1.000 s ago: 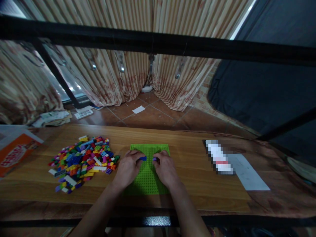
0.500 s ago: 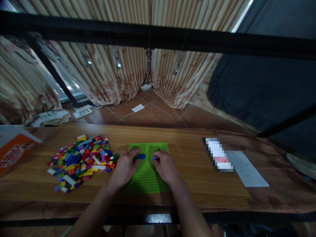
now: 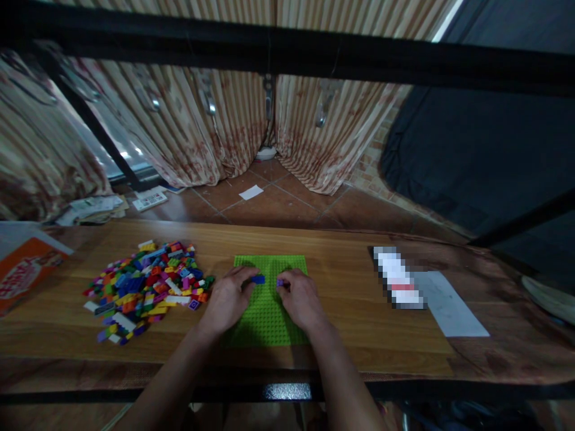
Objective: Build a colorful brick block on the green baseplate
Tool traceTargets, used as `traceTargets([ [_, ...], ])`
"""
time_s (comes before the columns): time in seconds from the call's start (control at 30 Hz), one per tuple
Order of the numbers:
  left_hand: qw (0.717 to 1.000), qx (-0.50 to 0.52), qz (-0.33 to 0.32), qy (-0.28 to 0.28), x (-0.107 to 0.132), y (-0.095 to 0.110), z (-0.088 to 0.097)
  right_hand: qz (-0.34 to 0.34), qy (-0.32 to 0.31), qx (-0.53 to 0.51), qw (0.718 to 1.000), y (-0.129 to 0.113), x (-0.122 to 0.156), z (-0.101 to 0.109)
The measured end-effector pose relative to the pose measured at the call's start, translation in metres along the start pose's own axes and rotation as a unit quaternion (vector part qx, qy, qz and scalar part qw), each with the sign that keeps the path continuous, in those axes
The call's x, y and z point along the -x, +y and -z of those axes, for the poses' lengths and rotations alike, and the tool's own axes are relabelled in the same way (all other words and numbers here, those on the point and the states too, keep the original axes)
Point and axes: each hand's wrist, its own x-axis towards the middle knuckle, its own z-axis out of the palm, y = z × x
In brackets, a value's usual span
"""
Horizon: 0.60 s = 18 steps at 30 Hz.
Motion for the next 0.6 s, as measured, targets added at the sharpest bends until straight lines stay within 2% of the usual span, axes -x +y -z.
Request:
traceTargets([
  [0.47, 1.0, 0.013, 0.005, 0.009, -0.0007, -0.0042, -0.0032, -0.015, 0.015, -0.027, 0.999, -0.0001, -0.0001, -0.002],
  [0.6, 1.0, 0.027, 0.006, -0.002, 0.0007, -0.002, 0.0017, -0.015, 0.028, -0.039, 0.999, -0.0019, 0.0001, -0.0021],
])
